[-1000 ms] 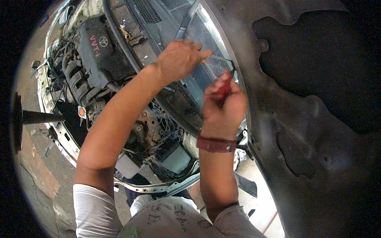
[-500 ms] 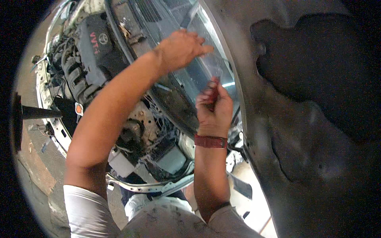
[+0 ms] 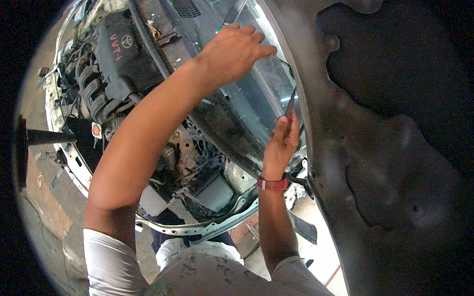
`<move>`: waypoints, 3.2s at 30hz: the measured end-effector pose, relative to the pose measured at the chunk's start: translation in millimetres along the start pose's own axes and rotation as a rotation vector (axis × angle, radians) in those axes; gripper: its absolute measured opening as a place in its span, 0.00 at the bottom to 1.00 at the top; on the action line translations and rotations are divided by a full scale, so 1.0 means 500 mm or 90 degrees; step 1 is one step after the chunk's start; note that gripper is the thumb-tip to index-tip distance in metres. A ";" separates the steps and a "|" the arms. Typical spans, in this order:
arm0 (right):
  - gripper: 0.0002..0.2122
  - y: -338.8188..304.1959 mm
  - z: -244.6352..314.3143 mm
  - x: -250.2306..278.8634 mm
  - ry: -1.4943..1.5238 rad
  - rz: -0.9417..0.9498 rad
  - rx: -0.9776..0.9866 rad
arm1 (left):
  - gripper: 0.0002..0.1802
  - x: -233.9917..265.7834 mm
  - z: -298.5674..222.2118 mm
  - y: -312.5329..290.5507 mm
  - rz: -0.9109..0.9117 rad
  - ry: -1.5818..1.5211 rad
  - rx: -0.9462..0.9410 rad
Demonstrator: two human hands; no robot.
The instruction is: The person uses pliers and a screwdriver to remove clips and fasteners from the car's hood and windshield area. They then open the driver's door, retrieve a cloth, and wipe the engine bay before closing the hood.
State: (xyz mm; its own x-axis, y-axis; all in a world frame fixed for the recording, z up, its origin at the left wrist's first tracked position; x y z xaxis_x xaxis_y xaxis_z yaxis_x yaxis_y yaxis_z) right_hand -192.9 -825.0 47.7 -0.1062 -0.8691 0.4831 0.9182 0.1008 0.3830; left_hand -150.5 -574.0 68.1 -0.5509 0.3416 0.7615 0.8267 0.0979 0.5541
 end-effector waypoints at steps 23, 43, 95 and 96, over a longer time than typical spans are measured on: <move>0.18 0.074 0.017 -0.016 0.041 0.039 0.043 | 0.21 0.004 -0.007 0.017 0.003 0.131 -0.032; 0.17 0.074 -0.010 -0.027 0.184 0.069 -0.013 | 0.19 0.001 -0.032 -0.012 0.047 0.058 0.032; 0.18 -0.180 -0.120 0.102 -0.369 0.414 0.408 | 0.34 0.131 -0.273 -0.784 0.329 -1.075 0.660; 0.18 -0.184 -0.136 0.116 -0.387 0.419 0.421 | 0.34 0.132 -0.268 -0.800 0.328 -1.068 0.672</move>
State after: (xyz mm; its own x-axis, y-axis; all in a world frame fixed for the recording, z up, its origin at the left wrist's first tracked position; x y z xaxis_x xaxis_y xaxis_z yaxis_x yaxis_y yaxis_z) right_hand -257.4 -917.4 -13.2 -0.0086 -0.1879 0.9822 0.4987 0.8505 0.1671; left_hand -532.8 -716.1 -58.3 -0.1797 0.7945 -0.5800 0.9105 -0.0890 -0.4039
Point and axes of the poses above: each hand's wrist, its own y-axis towards the middle knuckle, its own x-axis out of the back of the hand, z = x × y, the point moved 1 cm from there along y, towards the middle knuckle, and after that the axes turned 10 degrees about x, right-handed, at the moved point
